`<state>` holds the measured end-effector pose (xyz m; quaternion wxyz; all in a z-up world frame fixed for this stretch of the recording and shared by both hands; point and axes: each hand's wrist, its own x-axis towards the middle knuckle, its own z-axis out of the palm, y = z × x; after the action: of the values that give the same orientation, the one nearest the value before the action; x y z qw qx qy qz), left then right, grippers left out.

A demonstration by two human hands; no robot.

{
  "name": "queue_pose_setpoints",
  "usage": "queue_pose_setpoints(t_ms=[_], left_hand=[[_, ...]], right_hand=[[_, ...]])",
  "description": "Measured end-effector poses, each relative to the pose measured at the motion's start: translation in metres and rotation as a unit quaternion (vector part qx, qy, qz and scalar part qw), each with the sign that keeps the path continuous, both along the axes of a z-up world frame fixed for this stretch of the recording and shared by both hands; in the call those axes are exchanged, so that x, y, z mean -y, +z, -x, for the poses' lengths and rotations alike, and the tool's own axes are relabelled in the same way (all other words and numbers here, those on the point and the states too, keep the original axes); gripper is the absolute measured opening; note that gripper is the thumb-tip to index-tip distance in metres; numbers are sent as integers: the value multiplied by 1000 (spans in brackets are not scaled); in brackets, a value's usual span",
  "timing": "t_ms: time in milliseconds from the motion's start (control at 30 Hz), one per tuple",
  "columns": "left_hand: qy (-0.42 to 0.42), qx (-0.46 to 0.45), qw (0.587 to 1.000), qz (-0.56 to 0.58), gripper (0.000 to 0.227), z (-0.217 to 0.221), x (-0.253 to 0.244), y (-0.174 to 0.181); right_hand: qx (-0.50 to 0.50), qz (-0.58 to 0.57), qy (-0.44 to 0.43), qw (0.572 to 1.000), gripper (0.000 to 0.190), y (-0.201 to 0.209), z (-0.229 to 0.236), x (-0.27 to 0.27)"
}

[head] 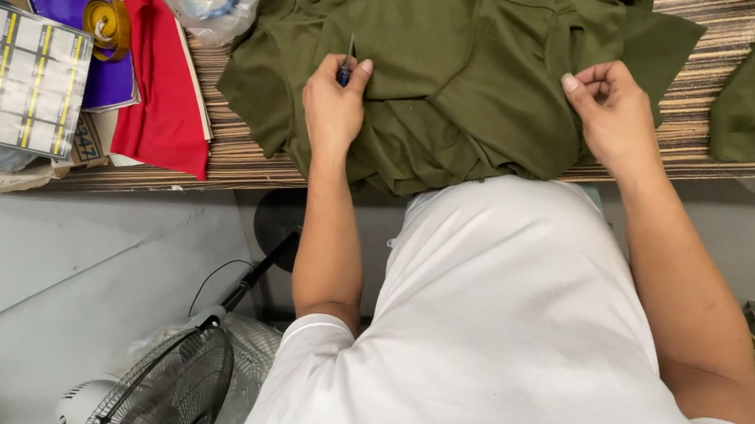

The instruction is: Trimming loose threads from a green shirt using thread nippers

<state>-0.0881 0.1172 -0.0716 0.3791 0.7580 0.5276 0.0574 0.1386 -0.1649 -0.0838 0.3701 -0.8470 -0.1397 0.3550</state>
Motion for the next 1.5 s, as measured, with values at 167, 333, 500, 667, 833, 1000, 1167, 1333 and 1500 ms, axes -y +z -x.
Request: queue_pose_setpoints(t_ms=[167,333,500,667,833,1000,1167,1333,1500], left_hand=[[107,175,979,0,23,5,7,-6],[130,356,925,10,17,1,14,-10],[163,484,835,204,16,-14,26,21],[22,490,828,273,20,-39,55,29],[-280,370,883,65,10,-80,86,53],[-354,310,861,193,23,-102,106,49],[-153,175,971,52,24,-103,96,30],[-169,148,974,-16,55,-104,88,6],[-189,139,970,-72,68,-103,79,-18]], right_hand=[[-136,-259,-117,949,20,-42,-13,18],[-215,-309,-190,907,21,-8,-19,13],[-250,-350,-201,880,18,18,-37,6],[49,-332,-41,941,17,-7,-56,2],[1,-330,70,941,51,27,-3,-15],[-304,-377,99,870,89,3,12,-25],[-435,-510,-270,691,29,-1,3,-34],[-485,-497,-248,675,45,11,3,-41],[-493,-404,-155,755,36,14,3,-41]])
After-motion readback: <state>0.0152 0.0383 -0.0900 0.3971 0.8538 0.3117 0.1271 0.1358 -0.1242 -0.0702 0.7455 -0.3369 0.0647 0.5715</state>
